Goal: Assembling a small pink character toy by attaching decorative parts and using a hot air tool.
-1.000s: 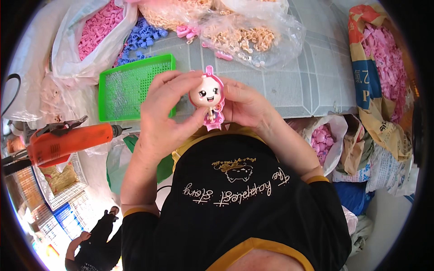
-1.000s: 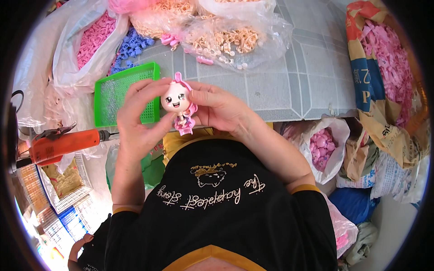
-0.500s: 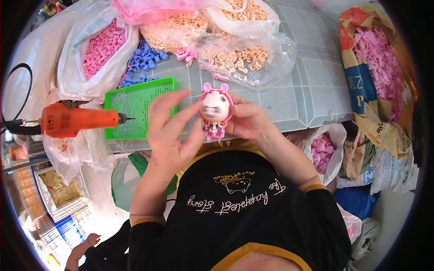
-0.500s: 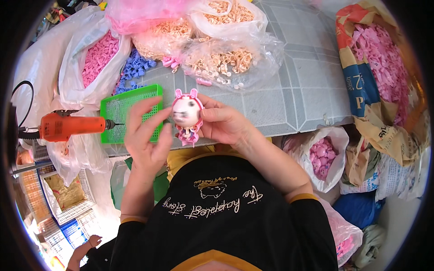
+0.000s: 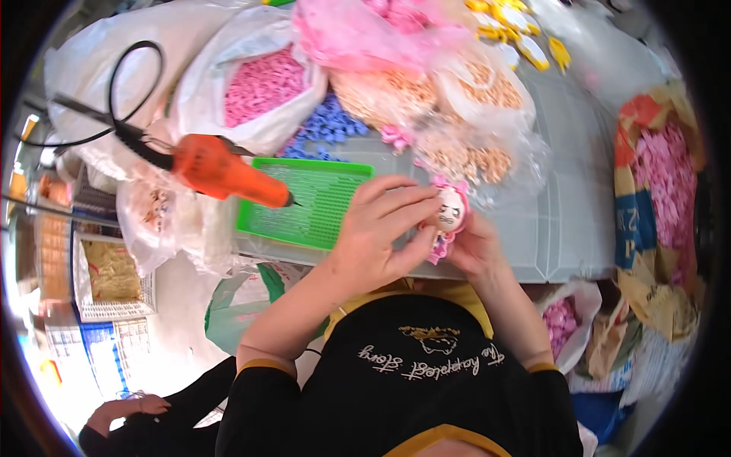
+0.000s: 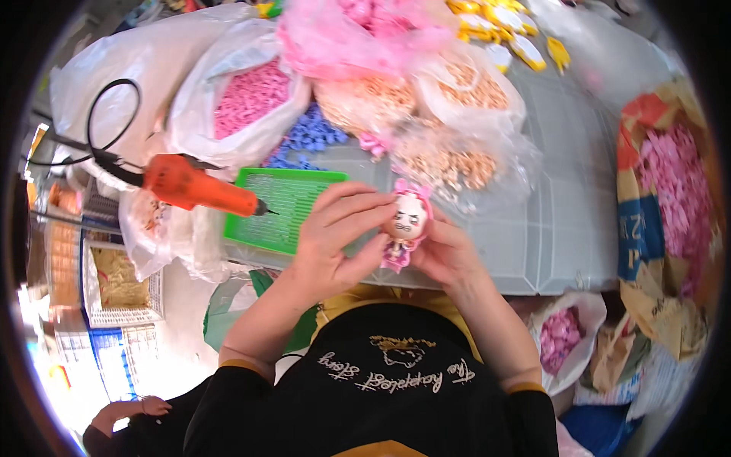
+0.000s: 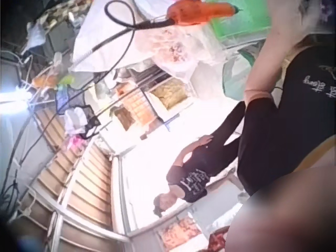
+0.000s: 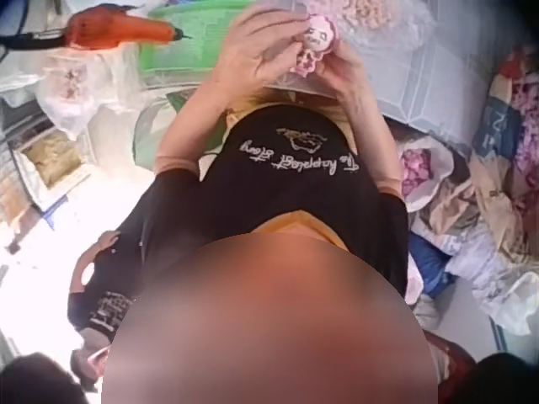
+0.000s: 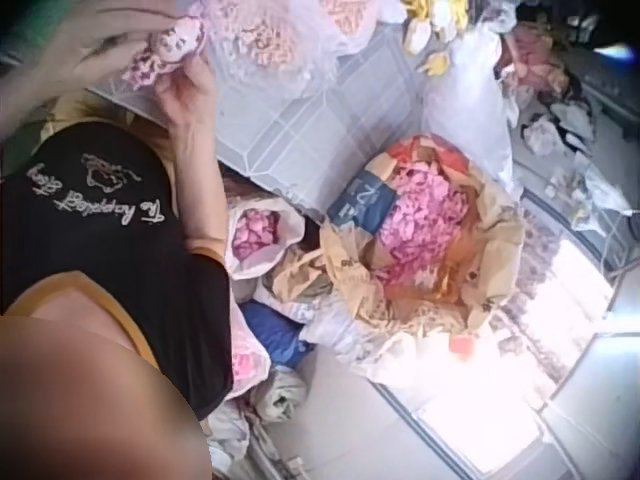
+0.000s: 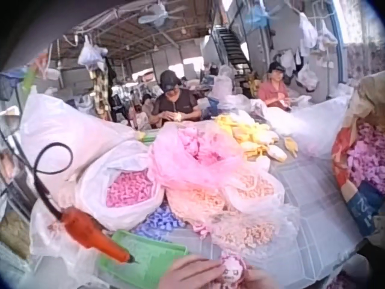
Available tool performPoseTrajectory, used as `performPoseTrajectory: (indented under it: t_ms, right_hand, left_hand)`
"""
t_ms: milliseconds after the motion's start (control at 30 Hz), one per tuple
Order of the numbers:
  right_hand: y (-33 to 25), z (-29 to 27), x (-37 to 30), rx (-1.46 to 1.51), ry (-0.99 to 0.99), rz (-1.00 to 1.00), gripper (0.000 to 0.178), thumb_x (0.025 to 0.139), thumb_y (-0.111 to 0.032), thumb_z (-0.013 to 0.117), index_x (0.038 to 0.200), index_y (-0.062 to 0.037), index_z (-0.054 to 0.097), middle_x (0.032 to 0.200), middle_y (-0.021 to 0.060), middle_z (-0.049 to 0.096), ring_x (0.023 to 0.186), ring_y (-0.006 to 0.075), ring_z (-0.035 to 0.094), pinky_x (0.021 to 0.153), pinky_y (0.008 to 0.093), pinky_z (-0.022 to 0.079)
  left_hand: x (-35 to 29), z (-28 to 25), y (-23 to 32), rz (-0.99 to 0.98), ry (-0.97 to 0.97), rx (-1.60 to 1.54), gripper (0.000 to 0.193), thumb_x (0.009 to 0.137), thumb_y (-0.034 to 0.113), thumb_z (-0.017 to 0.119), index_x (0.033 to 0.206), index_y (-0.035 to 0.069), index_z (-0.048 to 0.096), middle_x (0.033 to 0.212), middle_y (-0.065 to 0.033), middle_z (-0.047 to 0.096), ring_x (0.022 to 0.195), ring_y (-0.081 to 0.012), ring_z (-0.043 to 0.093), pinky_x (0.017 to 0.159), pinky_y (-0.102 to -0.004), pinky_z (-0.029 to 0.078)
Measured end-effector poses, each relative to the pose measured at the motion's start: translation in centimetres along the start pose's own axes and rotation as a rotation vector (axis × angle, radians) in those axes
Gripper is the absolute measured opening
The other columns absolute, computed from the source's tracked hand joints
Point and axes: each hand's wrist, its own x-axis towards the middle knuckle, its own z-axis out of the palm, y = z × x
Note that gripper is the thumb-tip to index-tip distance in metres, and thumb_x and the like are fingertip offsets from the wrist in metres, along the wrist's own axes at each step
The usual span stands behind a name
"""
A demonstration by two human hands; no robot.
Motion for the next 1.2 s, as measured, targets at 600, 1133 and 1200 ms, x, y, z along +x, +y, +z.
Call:
performPoseTrajectory:
  t_ms: [600, 1133, 1200]
  right_hand:
    - [-4.4, -2.1, 2.6, -0.019, 0.121, -0.103, 0.073, 0.096, -0.029, 0.065, 0.155, -0.0079, 0.027, 0.153, 0.0207, 0.039, 0.134, 0.0445, 0.045, 0.116, 0.0623, 0.033]
    - [-4.9, -2.7, 3.4, -0.051, 0.213, -0.134, 0.086, 0.07, -0.031, 0.09, 0.141, -0.008, 0.049, 0.13, 0.0148, 0.062, 0.119, 0.0366, 0.061, 0.109, 0.0607, 0.043]
    - [-5.2, -2.5, 3.6, -0.012, 0.165, -0.126, 0.086, 0.069, -0.032, 0.09, 0.141, -0.0084, 0.049, 0.13, 0.0149, 0.063, 0.118, 0.0363, 0.062, 0.11, 0.0608, 0.043]
  left_hand:
    - [-1.1, -6.8, -12.5, -0.494, 0.432, 0.566, 0.05, 0.083, 0.014, 0.068, 0.128, 0.0, 0.053, 0.119, -0.0203, 0.06, 0.113, -0.0405, 0.055, 0.095, -0.0508, 0.046]
    - [12.5, -4.4, -23.3, -0.367, 0.385, 0.492, 0.019, 0.087, 0.004, 0.059, 0.103, -0.002, 0.067, 0.098, -0.0205, 0.068, 0.09, -0.0379, 0.065, 0.08, -0.0437, 0.053]
    - [14.1, -3.3, -22.6, -0.234, 0.469, 0.491, 0.017, 0.085, 0.001, 0.058, 0.101, -0.002, 0.065, 0.096, -0.02, 0.067, 0.088, -0.037, 0.064, 0.079, -0.0432, 0.052]
